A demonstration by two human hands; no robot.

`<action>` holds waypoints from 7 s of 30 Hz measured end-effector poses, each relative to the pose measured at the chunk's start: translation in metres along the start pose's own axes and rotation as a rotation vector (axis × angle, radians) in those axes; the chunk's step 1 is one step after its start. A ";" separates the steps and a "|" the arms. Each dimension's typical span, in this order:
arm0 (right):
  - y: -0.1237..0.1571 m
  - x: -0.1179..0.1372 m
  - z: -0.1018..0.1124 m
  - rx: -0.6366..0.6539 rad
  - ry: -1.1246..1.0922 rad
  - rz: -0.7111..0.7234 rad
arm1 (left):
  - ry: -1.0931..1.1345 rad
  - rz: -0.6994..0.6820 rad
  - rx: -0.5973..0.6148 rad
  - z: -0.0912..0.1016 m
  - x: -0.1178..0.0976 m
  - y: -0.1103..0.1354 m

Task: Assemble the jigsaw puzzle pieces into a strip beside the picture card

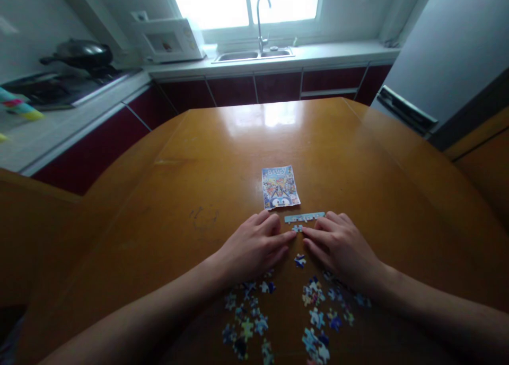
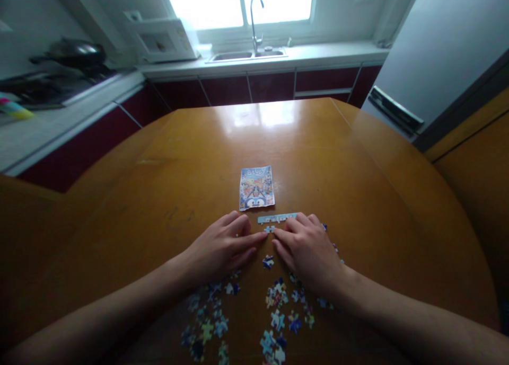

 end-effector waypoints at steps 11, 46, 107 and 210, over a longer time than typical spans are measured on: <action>0.003 0.002 0.001 0.030 -0.016 0.007 | -0.002 -0.016 -0.025 0.001 0.000 -0.001; 0.014 -0.009 0.063 -0.247 -0.282 -0.079 | 0.492 0.141 0.157 0.025 -0.037 0.033; 0.005 -0.003 0.028 -0.216 -0.248 0.228 | 0.712 0.487 -0.077 0.018 -0.019 -0.012; -0.027 -0.067 0.021 -0.225 -0.168 0.000 | -0.002 0.106 -0.295 0.005 0.022 -0.009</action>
Point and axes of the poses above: each hand's wrist, its own y-axis away from the middle knuckle, its own z-axis out of the back of the hand, x = y × z, the point moved 1 cm from there along -y, towards the middle knuckle, and after that the axes turned 1 degree about -y, right-handed, at the moved point
